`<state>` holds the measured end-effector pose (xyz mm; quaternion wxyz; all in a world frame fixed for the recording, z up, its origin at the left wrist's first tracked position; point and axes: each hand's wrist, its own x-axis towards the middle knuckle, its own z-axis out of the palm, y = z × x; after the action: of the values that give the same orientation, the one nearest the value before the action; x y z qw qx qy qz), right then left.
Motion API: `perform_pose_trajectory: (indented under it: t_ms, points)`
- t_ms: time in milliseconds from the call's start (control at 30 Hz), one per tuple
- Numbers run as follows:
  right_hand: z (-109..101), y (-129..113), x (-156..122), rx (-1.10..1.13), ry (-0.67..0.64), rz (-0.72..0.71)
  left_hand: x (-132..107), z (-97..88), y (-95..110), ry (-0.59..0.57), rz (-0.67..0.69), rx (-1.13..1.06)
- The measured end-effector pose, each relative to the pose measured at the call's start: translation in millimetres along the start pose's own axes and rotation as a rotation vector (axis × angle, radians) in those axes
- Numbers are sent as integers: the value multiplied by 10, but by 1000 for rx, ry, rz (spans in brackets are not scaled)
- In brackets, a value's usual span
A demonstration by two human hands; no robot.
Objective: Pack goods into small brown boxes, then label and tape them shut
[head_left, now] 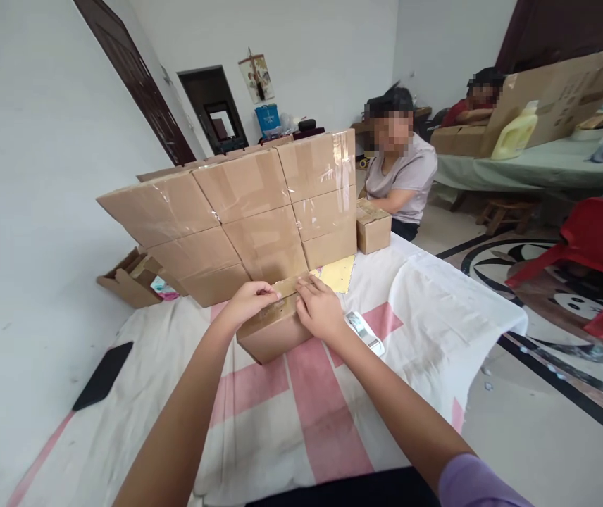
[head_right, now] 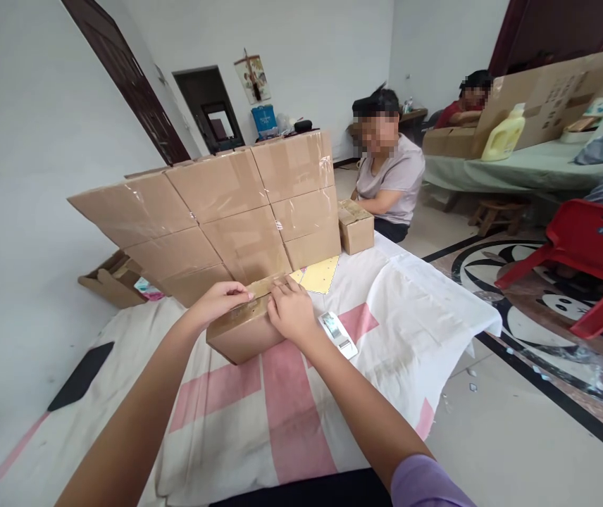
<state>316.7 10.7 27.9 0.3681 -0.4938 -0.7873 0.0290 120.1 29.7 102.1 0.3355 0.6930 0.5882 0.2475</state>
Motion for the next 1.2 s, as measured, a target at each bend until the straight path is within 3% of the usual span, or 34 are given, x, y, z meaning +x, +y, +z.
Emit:
perform_pose_trajectory:
  t_ms: [367, 533, 867, 933, 1100, 1200]
  points:
    - [-4, -1, 3, 52, -32, 12, 140, 109, -43, 30, -114, 182]
    - [-54, -13, -3, 67, -44, 8, 170, 61, -29, 141, -196, 413]
    - [-80, -9, -53, 97, -3, 7, 241, 14, -96, 131, -87, 566]
    - [-67, -15, -55, 101, 5, 19, 212, 55, -85, 126, -60, 547]
    - [-35, -2, -59, 97, 19, 32, -20, 285, -26, 275, 56, 698]
    - [-33, 8, -80, 108, 37, 13, -206, 475, -82, 236, 89, 817]
